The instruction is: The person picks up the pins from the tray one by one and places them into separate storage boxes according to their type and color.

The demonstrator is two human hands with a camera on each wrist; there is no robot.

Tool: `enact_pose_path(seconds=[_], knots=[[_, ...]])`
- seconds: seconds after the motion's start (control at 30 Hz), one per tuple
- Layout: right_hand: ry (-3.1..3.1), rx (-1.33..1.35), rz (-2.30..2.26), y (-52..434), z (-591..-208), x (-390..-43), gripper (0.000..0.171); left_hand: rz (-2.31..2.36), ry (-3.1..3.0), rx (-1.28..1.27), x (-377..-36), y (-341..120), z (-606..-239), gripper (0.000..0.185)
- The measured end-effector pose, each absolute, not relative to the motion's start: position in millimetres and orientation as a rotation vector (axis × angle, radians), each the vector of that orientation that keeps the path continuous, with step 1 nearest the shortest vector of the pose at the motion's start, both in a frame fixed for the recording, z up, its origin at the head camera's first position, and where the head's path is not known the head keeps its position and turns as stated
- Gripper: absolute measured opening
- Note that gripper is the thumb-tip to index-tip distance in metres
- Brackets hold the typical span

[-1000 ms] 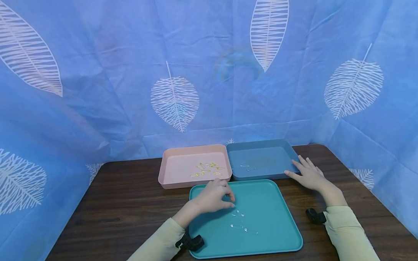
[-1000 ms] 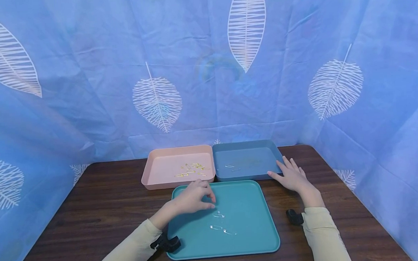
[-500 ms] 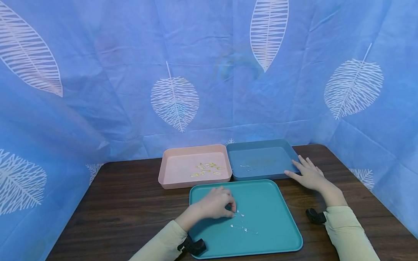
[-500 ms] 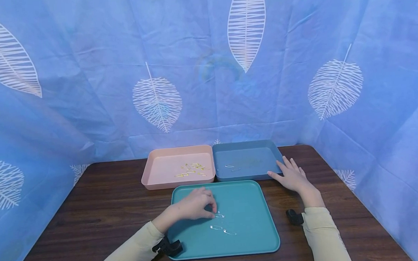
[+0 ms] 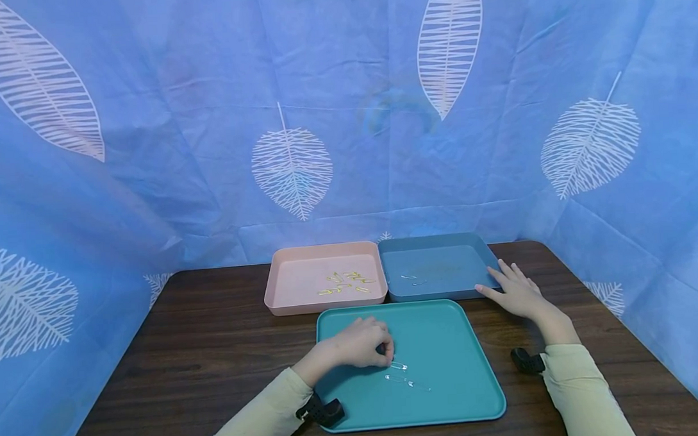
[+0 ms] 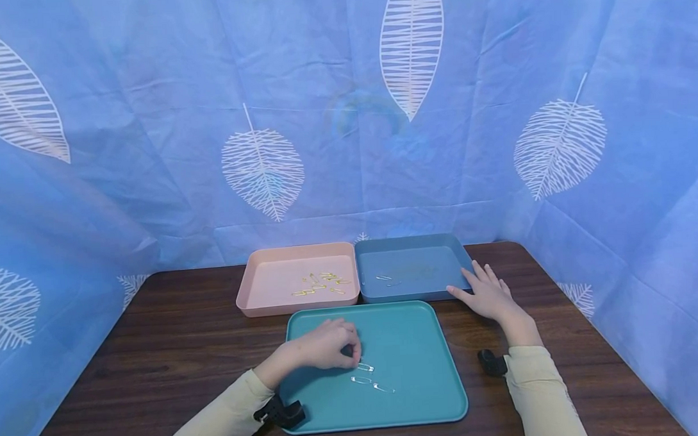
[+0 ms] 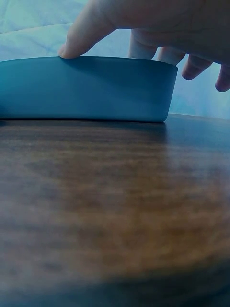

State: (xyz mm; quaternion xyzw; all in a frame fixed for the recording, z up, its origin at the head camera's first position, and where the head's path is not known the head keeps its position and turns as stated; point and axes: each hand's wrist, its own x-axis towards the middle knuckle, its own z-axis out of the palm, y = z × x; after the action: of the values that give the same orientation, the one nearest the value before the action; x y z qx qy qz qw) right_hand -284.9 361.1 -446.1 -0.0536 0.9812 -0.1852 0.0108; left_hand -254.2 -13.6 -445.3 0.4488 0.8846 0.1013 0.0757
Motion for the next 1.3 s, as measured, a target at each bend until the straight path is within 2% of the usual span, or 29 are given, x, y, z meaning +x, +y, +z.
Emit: enact_pose_path(seconds=[0.6,0.9,1.3], knots=[[3.043,-0.172,-0.597,358.4,-443.0,-284.7,0.085,0.329,2.533,1.318,-258.6,-20.9,-436.5,0.021],[3.045,-0.17,-0.588,357.9,-442.3,-283.9,0.084,0.375,2.591,1.305,-257.5,-17.4,-438.6,0.006],[3.047,-0.172,-0.583,359.2,-442.2,-283.0,0.084,0.328,2.583,1.326,-253.4,-13.2,-441.9,0.014]])
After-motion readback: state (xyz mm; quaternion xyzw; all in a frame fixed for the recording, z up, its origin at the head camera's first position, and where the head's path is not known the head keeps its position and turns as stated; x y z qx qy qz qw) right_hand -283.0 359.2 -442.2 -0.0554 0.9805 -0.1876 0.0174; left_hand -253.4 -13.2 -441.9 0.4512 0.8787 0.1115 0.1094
